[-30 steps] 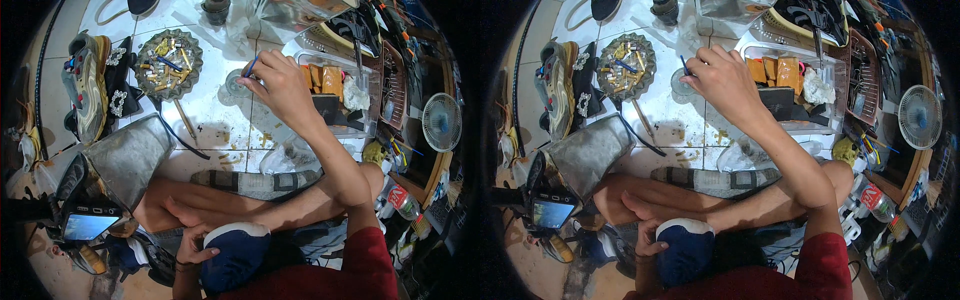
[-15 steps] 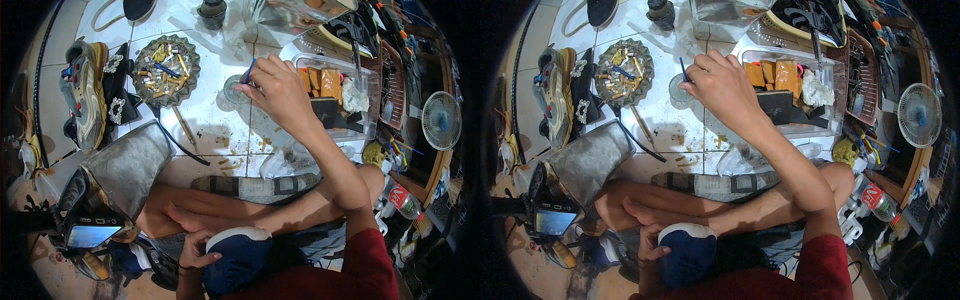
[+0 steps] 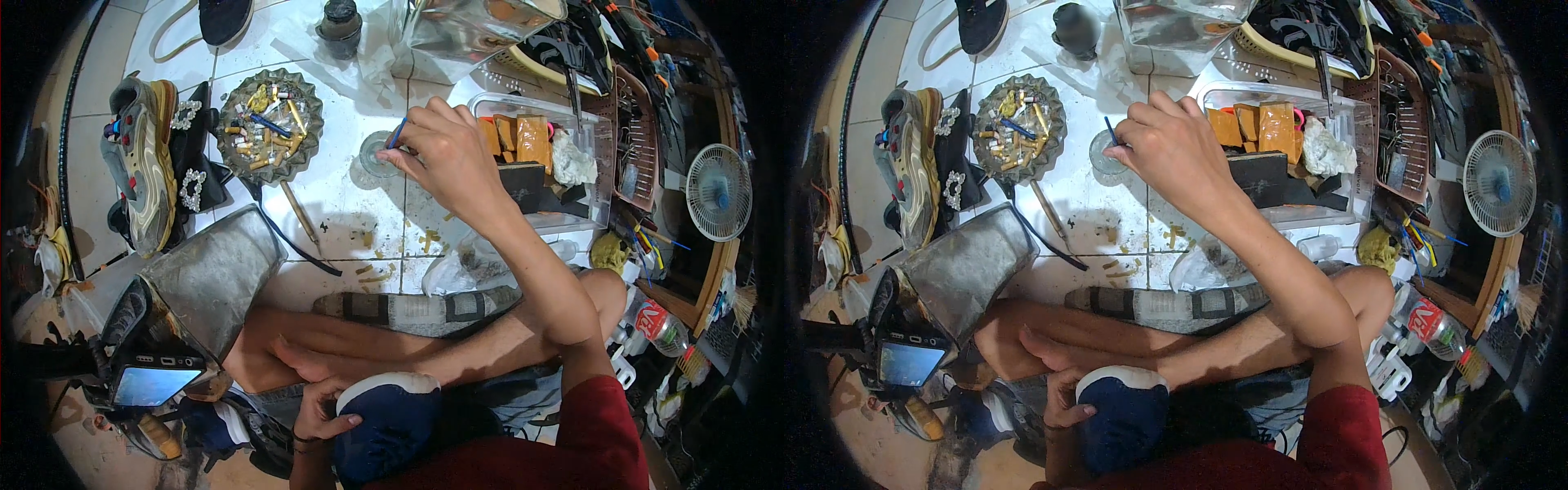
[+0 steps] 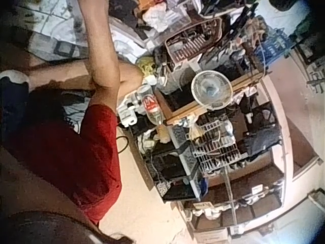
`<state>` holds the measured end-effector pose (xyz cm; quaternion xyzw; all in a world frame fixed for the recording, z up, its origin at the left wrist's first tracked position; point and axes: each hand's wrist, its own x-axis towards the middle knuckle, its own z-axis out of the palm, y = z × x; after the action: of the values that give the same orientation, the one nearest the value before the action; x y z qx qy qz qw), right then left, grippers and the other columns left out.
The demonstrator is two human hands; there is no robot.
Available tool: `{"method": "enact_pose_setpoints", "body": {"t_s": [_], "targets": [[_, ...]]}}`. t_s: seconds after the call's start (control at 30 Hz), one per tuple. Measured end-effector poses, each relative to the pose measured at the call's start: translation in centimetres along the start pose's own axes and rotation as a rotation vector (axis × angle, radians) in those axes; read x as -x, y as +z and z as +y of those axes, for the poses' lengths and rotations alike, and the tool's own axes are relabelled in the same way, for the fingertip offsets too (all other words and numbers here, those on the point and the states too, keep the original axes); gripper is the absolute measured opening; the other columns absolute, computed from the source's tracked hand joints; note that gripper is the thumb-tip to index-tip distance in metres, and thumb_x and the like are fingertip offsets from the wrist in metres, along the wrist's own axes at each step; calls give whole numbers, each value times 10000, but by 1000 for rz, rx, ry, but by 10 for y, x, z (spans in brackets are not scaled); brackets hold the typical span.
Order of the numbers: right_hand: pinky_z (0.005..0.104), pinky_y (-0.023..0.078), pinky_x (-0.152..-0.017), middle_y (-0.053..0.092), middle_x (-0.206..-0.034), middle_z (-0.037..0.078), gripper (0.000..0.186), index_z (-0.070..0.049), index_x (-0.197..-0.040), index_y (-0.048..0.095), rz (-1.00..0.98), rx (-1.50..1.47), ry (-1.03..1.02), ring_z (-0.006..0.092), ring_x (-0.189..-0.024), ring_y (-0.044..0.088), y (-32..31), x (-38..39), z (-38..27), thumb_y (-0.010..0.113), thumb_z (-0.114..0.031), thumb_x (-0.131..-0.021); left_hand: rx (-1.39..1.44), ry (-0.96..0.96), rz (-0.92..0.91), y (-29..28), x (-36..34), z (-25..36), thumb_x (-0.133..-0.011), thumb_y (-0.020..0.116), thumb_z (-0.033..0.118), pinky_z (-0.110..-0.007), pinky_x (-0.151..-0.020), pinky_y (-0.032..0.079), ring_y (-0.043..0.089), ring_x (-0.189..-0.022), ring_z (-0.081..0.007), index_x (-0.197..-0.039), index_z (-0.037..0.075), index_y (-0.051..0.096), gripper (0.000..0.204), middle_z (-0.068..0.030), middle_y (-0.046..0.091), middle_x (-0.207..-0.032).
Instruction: Applying glue or paint to the rubber sole of a blue sneaker using a small brush.
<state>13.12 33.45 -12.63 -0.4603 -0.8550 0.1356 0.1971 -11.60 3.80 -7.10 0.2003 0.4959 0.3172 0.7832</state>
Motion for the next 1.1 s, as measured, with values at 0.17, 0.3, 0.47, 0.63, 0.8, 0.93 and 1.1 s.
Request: {"method": "enact_pose_setpoints", "body": {"t_s": [0.17, 0.3, 0.47, 0.63, 0.8, 0.93, 1.1], "targets": [[377, 434, -745, 603, -796, 43, 236, -51, -814, 698, 45, -94, 20, 221, -855, 576, 0, -1, 3, 780, -271, -792, 12, 12, 2, -4, 3, -6, -749, 813, 85, -231, -737, 477, 619, -778, -88, -1059, -74, 645, 387, -78, 702, -863], [371, 446, -684, 595, -777, 101, 242, -3, -798, 653, 186, -227, 33, 259, -777, 574, 4, -2, 9, 768, -214, -828, 44, 31, 16, 5, -1, 4, -756, 803, 67, -229, -720, 470, 610, -765, -85, -1059, -77, 646, 370, -69, 696, -844], [323, 438, -614, 597, -726, 115, 241, 28, -819, 653, 275, -430, 214, 220, -652, 551, -9, -5, 5, 732, -190, -885, 3, 36, 16, 2, -1, 0, -762, 798, 74, -231, -720, 470, 608, -772, -88, -1074, -76, 642, 380, -59, 685, -836], [261, 423, -610, 635, -709, 61, 243, 36, -874, 693, 259, -802, 457, 79, -656, 529, -17, 0, 6, 702, -201, -928, 1, 25, 21, 0, 2, -7, -761, 791, 84, -225, -704, 456, 595, -769, -86, -1054, -69, 640, 363, -44, 669, -837], [274, 423, -625, 622, -689, 58, 243, 21, -855, 686, 347, -895, 454, 109, -645, 540, -27, 1, -4, 718, -212, -914, 24, 50, 26, 3, 2, -6, -767, 778, 83, -215, -718, 442, 589, -811, -79, -1072, -63, 634, 367, -42, 659, -885], [386, 435, -679, 624, -697, 109, 253, -34, -852, 648, 393, -224, 6, 291, -652, 601, -4, 1, -2, 723, -272, -888, 22, 89, 60, 9, -1, -2, -783, 766, 105, -222, -735, 454, 588, -820, -80, -1080, -51, 636, 360, -24, 651, -917], [432, 482, -667, 673, -724, 143, 290, -19, -849, 629, 177, -229, 129, 334, -692, 654, -21, -1, -1, 689, -296, -909, -44, 149, 44, 17, -5, -1, -819, 740, 118, -243, -833, 481, 623, -939, -115, -1131, -50, 632, 370, -57, 665, -1025]]}}
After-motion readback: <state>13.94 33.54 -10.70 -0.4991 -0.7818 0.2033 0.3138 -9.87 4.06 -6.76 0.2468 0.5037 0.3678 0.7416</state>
